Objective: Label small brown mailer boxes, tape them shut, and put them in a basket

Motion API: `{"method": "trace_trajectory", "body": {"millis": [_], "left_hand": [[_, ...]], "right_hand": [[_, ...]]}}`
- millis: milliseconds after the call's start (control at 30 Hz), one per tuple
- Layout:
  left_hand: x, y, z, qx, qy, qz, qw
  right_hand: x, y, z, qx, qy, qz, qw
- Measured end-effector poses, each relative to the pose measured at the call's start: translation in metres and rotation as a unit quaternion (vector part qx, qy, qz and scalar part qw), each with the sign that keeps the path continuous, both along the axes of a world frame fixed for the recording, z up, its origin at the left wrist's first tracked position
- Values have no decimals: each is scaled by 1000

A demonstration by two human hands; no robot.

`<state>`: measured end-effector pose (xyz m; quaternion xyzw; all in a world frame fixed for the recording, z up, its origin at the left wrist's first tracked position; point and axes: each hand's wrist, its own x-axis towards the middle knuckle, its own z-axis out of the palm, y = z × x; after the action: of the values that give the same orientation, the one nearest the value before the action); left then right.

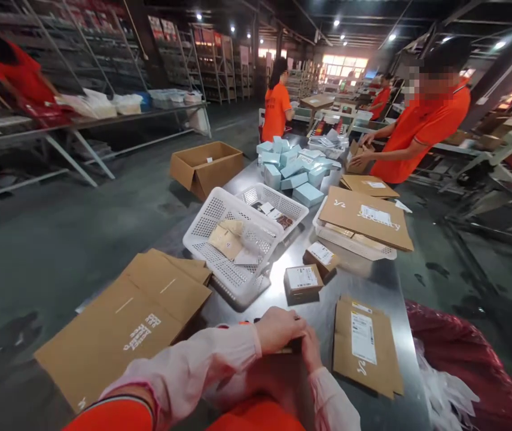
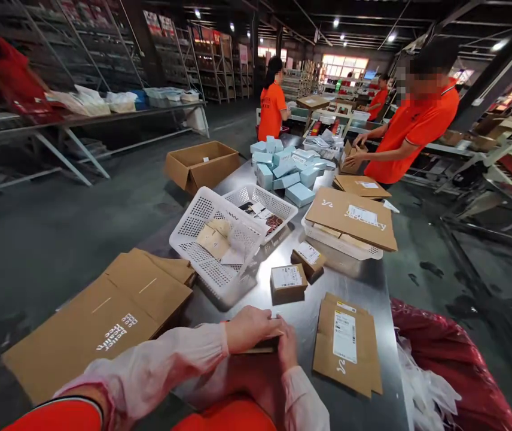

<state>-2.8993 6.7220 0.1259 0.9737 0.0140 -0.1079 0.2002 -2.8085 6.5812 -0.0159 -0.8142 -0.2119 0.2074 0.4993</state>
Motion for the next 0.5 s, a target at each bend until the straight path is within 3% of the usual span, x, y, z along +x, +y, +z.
{"method": "trace_trajectory", "body": {"millis": [67, 167, 200, 300, 500], "left_hand": [[0, 5, -8, -77, 9, 44, 996], [-12, 18, -26, -258, -11, 96, 961], [-18, 22, -31, -278, -12, 106, 955], [-35, 28, -35, -198, 1, 126, 972], [-36, 14, 0, -14, 67, 103, 992]], "right_hand": [[0, 2, -2, 8, 19, 10, 1000], [0, 5, -1, 8, 36, -10, 999], [0, 6, 0, 3, 42, -19, 999], [-2, 8, 3, -8, 52, -34, 998], [-6, 9, 9, 10, 62, -24, 998]]}}
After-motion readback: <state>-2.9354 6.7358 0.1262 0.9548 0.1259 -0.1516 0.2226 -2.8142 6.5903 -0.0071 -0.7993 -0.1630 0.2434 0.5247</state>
